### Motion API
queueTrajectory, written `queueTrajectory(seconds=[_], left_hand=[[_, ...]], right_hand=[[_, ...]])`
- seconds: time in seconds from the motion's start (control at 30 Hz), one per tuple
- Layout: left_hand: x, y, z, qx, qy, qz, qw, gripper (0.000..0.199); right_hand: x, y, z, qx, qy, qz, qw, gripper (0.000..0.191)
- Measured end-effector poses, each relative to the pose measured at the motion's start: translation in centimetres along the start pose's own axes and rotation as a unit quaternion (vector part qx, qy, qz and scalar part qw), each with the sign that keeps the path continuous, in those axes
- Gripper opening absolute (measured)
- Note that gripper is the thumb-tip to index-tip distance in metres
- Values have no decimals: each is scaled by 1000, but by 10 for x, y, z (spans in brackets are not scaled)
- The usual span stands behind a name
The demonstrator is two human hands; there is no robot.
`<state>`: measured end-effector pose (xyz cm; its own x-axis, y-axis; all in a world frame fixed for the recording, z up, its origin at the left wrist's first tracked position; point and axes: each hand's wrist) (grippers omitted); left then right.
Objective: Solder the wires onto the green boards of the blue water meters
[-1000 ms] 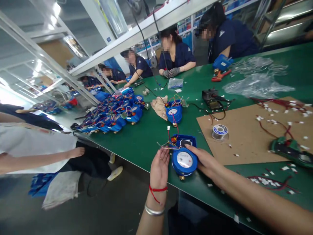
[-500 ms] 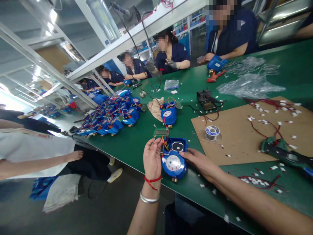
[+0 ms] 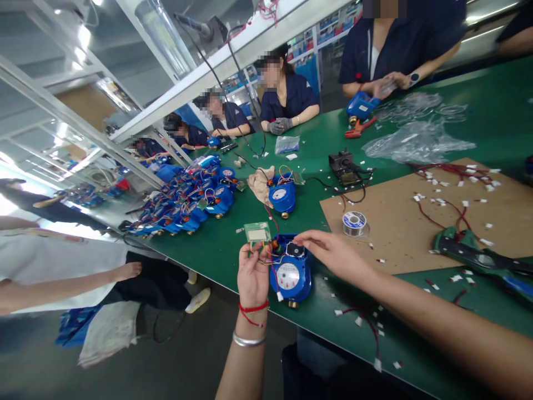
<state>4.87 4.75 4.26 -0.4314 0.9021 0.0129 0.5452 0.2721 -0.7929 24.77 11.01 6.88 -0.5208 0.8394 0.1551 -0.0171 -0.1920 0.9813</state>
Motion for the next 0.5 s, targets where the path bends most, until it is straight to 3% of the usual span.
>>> queueTrajectory(seconds=[0.1,0.23,0.5], left_hand=[[-3,-2,1,-14,-15,-4,1000,21],[-10,-8,-9,43,-17,-13,999,17],[-15,-8,-26,133,37,-12,990,16]], right_hand=[[11,3,-15,42,28,1,999,23],[22,10,-28,135,36,-16,990,27],[24,15,-18,178,8,-79,981,34]])
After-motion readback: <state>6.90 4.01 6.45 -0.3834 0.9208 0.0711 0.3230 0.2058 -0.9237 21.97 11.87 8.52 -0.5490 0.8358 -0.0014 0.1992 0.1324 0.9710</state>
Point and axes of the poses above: each hand's wrist, its own x-axis towards the middle knuckle, its own z-axis out of the back of the hand, y = z × x, and after that the axes turned 1 degree about -y, right-handed
